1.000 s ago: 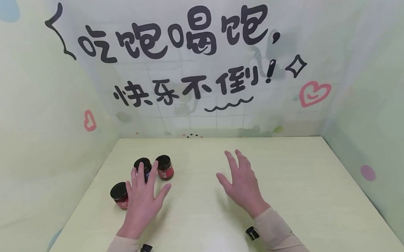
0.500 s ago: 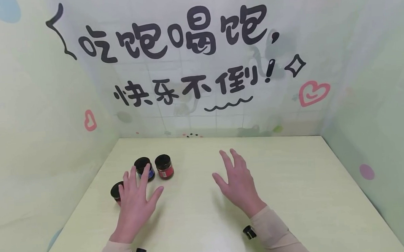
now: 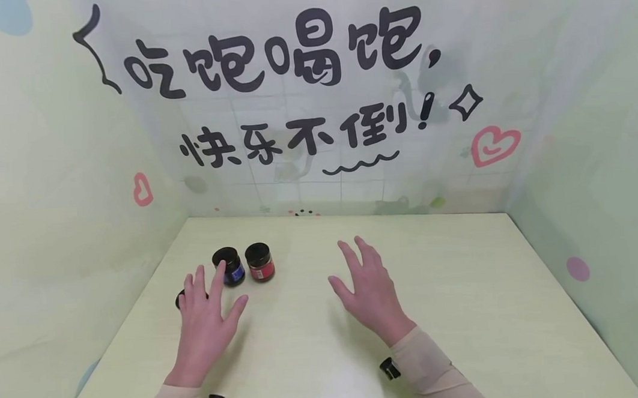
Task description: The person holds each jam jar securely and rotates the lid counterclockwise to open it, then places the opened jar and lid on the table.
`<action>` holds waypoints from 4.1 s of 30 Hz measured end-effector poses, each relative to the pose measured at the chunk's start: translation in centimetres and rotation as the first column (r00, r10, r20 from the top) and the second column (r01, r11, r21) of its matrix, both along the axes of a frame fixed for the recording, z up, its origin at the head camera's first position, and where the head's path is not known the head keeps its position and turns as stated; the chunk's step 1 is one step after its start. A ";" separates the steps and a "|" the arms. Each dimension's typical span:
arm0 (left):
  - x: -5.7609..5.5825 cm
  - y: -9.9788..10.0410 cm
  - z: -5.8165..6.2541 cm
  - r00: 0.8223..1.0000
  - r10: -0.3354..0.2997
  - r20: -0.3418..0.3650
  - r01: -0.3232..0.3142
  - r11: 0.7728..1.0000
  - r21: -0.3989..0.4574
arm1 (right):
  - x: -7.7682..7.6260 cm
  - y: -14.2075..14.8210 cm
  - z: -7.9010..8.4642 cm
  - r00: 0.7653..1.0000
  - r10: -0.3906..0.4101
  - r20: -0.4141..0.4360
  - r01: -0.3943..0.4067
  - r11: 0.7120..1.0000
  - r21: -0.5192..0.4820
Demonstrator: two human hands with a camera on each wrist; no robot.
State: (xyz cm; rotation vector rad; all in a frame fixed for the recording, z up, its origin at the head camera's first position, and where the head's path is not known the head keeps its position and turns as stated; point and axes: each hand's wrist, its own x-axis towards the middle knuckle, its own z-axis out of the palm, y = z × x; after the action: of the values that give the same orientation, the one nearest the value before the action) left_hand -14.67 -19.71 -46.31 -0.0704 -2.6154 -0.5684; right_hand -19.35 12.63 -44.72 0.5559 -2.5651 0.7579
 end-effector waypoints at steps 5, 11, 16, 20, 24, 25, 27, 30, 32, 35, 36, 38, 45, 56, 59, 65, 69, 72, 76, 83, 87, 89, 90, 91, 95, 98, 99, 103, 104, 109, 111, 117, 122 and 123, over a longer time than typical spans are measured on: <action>0.1 -0.6 0.1 1.000 0.009 -0.018 -0.009 1.000 0.017 | 0.2 -0.4 0.0 1.000 0.011 0.003 -0.011 1.000 0.008; 0.3 -1.4 0.2 1.000 0.026 -0.005 -0.026 0.999 0.040 | 0.4 -0.9 -0.2 1.000 0.025 0.007 -0.025 1.000 0.018; 0.3 -2.0 0.3 0.999 0.044 0.005 -0.044 0.997 0.056 | 0.6 -1.5 -0.1 0.999 0.043 0.014 -0.043 0.999 0.029; 0.4 -2.5 0.2 0.998 0.063 -0.008 -0.062 0.996 0.064 | 0.7 -1.9 -0.1 0.998 0.060 0.021 -0.061 0.998 0.031; 0.5 -2.9 -0.1 0.997 0.077 -0.026 -0.074 0.994 0.082 | 0.8 -2.3 -0.3 0.997 0.070 0.014 -0.071 0.997 0.043; 0.5 -3.1 -0.1 0.996 0.079 -0.029 -0.076 0.993 0.087 | 0.8 -2.4 -0.3 0.997 0.075 0.010 -0.075 0.996 0.044; 0.5 -3.3 -0.2 0.996 0.085 -0.033 -0.081 0.992 0.096 | 0.8 -2.6 -0.4 0.997 0.079 0.003 -0.079 0.996 0.047; 0.4 -3.5 -0.4 0.995 0.094 -0.032 -0.090 0.989 0.115 | 0.8 -2.8 -0.4 0.996 0.090 -0.003 -0.089 0.995 0.047; 0.5 -3.6 -0.5 0.994 0.102 -0.024 -0.098 0.986 0.133 | 0.8 -3.0 -0.4 0.995 0.095 -0.010 -0.095 0.994 0.051; 0.5 -3.8 -0.4 0.993 0.117 -0.001 -0.115 0.979 0.166 | 0.9 -3.2 -0.4 0.994 0.103 -0.021 -0.102 0.993 0.057; 0.5 -3.8 -0.4 0.992 0.123 0.007 -0.122 0.976 0.178 | 0.8 -3.3 -0.4 0.994 0.106 -0.027 -0.104 0.993 0.058; 0.5 -3.8 -0.3 0.991 0.135 0.020 -0.136 0.971 0.195 | 0.8 -3.4 -0.4 0.994 0.109 -0.031 -0.107 0.993 0.059; 0.6 -4.0 -0.3 0.988 0.150 0.033 -0.154 0.956 0.251 | 0.8 -3.7 -0.5 0.993 0.117 -0.035 -0.114 0.991 0.066; 0.4 -4.9 -1.3 0.988 0.141 0.060 -0.154 0.925 0.347 | 1.1 -4.2 -0.3 0.992 0.122 -0.016 -0.121 0.990 0.073; 0.4 -5.3 -1.6 0.987 0.136 0.089 -0.159 0.912 0.377 | 1.1 -4.3 -0.5 0.993 0.122 -0.002 -0.121 0.989 0.080; 0.8 -5.8 -1.7 0.967 0.132 0.216 -0.216 0.875 0.433 | 1.2 -4.5 -0.6 0.992 0.123 0.023 -0.124 0.988 0.096; 0.9 -6.2 -1.7 0.952 0.111 0.287 -0.245 0.838 0.488 | 1.3 -4.6 -0.7 0.991 0.129 0.018 -0.130 0.987 0.097; 0.9 -6.5 -1.9 0.944 0.093 0.318 -0.254 0.819 0.515 | 1.3 -4.8 -0.8 0.991 0.136 0.021 -0.137 0.986 0.097; 0.9 -6.8 -2.2 0.940 0.077 0.333 -0.256 0.806 0.535 | 1.3 -5.0 -0.9 0.990 0.143 0.021 -0.144 0.985 0.099; 0.8 -7.3 -2.5 0.932 0.021 0.362 -0.247 0.768 0.591 | 1.2 -5.4 -1.1 0.988 0.156 0.009 -0.156 0.982 0.107; 0.7 -7.5 -2.5 0.932 -0.001 0.361 -0.240 0.747 0.620 | 1.1 -5.5 -1.1 0.988 0.154 0.003 -0.154 0.982 0.108; 0.6 -7.6 -2.6 0.937 -0.010 0.349 -0.233 0.727 0.646 | 1.1 -5.6 -1.1 0.989 0.150 0.005 -0.149 0.983 0.104; 0.5 -7.6 -2.6 0.939 -0.012 0.344 -0.233 0.714 0.660 | 1.2 -5.6 -1.2 0.989 0.148 0.007 -0.148 0.984 0.101; 0.5 -7.6 -2.7 0.941 -0.016 0.339 -0.232 0.698 0.677 | 1.2 -5.6 -1.2 0.989 0.146 0.010 -0.146 0.984 0.100; 0.5 -7.6 -2.8 0.941 -0.030 0.337 -0.238 0.648 0.723 | 1.4 -5.6 -1.6 0.989 0.146 0.032 -0.148 0.985 0.090; 0.7 -7.6 -3.0 0.937 -0.023 0.350 -0.255 0.637 0.727 | 1.6 -5.7 -1.9 0.988 0.148 0.045 -0.152 0.985 0.086; 0.8 -7.5 -3.0 0.936 -0.022 0.351 -0.257 0.639 0.725 | 1.6 -5.7 -2.0 0.988 0.149 0.047 -0.152 0.985 0.086; 0.9 -7.4 -3.1 0.938 -0.019 0.347 -0.253 0.648 0.719 | 1.7 -5.8 -2.2 0.988 0.152 0.035 -0.154 0.985 0.082; 0.9 -7.4 -3.1 0.938 -0.020 0.345 -0.250 0.651 0.717 | 1.7 -5.9 -2.2 0.988 0.154 0.026 -0.156 0.984 0.081; 0.7 -7.3 -3.1 0.941 -0.005 0.339 -0.252 0.660 0.708 | 1.7 -6.1 -1.9 0.986 0.168 0.008 -0.168 0.983 0.078; 0.6 -7.3 -3.2 0.942 0.007 0.337 -0.255 0.667 0.700 | 1.6 -6.2 -1.8 0.985 0.171 0.016 -0.172 0.982 0.084; 0.5 -7.1 -3.4 0.940 0.024 0.339 -0.262 0.686 0.678 | 1.7 -6.5 -1.6 0.983 0.181 0.024 -0.183 0.979 0.089; 0.2 -7.0 -3.5 0.941 0.034 0.337 -0.265 0.693 0.670 | 1.5 -7.0 -1.5 0.982 0.186 0.023 -0.188 0.978 0.087; 0.2 -7.1 -3.5 0.942 0.037 0.335 -0.265 0.696 0.667 | 1.5 -7.1 -1.4 0.982 0.185 0.026 -0.187 0.978 0.088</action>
State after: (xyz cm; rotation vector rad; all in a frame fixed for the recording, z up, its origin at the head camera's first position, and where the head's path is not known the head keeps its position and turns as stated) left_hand -14.50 -26.76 -49.76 0.5165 -2.4377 -1.5862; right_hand -17.87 5.53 -46.15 0.8314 -2.5987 0.7134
